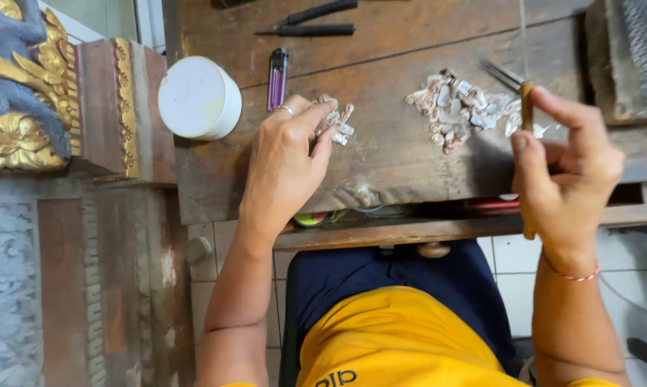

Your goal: The person files small metal parts on a wooden workbench using a hand file. They repeatedly pick up individual pieces, file them, and place them back on the table among other similar parts.

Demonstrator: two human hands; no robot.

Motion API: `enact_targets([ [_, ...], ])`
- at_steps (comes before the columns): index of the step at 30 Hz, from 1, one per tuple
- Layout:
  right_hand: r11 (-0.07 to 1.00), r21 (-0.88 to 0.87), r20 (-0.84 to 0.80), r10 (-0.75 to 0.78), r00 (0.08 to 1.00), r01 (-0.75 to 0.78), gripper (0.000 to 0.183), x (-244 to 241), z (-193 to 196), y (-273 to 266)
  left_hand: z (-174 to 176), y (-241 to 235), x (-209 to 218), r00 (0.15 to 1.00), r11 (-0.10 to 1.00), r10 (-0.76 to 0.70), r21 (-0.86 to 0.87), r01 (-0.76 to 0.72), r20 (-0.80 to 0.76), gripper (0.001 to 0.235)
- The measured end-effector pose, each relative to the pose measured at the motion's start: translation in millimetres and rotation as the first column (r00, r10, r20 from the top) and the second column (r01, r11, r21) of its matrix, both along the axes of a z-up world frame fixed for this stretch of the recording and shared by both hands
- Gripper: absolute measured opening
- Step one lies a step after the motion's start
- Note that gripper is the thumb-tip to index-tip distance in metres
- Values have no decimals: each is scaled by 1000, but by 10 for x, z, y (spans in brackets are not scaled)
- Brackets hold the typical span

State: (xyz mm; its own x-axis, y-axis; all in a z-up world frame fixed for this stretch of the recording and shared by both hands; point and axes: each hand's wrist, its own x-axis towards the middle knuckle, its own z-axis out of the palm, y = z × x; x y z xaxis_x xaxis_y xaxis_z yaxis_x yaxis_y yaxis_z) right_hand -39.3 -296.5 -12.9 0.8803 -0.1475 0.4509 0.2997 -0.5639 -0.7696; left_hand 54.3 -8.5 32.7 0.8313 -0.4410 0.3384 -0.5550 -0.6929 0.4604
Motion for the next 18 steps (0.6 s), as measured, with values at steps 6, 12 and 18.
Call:
enact_targets([
  [6,995,86,-68,-45,997,50,32,61,59,37,-123,-426,265,989,992,-125,44,121,85,31],
  [12,993,105,-80,-38,996,46,35,84,68,19,-409,-735,386,978,953,-190,254,164,82,16],
  [18,988,139,-52,-58,997,65,38,161,3,-12,-575,-718,507,958,953,-226,243,179,179,9],
])
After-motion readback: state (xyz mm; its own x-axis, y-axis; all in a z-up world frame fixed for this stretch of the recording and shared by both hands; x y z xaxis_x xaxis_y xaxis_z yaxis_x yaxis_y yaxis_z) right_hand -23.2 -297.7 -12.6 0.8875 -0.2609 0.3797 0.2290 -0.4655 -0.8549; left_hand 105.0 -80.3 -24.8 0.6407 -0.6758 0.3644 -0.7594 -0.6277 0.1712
